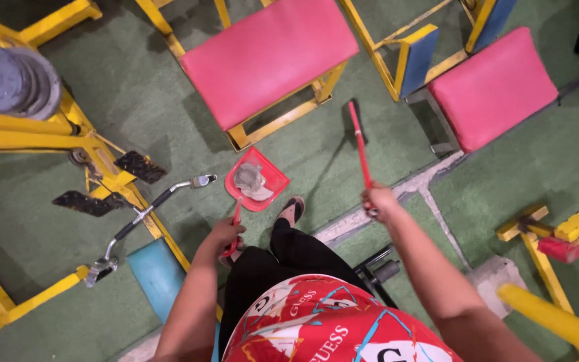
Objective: Sweeping dust and debris from a gym floor into a handheld dustpan.
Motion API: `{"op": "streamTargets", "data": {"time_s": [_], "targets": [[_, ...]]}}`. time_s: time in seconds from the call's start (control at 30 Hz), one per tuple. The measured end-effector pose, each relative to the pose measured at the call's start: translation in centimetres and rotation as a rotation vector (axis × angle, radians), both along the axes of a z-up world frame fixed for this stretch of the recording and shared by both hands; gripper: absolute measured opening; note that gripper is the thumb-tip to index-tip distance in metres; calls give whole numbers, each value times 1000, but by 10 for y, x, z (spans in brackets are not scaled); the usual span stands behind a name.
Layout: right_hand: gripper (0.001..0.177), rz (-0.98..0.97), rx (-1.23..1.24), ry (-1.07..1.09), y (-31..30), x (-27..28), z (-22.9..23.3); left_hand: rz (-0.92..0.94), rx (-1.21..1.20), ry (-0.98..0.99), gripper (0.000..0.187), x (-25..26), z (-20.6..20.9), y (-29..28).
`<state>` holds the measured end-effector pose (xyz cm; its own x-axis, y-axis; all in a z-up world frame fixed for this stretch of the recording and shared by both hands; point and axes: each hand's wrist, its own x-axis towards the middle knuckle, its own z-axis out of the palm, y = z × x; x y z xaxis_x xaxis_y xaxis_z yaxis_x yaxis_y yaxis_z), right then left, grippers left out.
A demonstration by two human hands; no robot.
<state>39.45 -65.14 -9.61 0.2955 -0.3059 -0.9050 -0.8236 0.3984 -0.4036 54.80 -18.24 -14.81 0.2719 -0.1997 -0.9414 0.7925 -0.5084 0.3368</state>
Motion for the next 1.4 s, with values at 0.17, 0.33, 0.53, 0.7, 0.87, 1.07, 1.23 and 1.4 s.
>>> {"op": "streamTargets", "data": {"time_s": [0.17,0.33,0.53,0.7,0.87,1.07,1.23,1.4], "targets": [[19,504,-240,152,109,-15,0,-118,1,-93,33,-16,-14,-2],[74,350,53,110,164,-22,90,-220,109,-119,26,-40,-7,-1],[81,658,157,86,149,-23,179,57,-18,-81,20,-81,55,14],[78,911,129,56,169,15,289,218,-149,27,30,-77,154,47],[75,975,132,3,195,47,333,339,-140,95,31,-92,211,85],[75,775,209,-34,251,61,336,504,-388,-8,29,-112,230,150],[74,610,243,-80,292,77,332,470,-354,-64,41,-81,282,202],[73,574,253,-162,337,109,324,533,-301,-25,59,-33,326,226]]}}
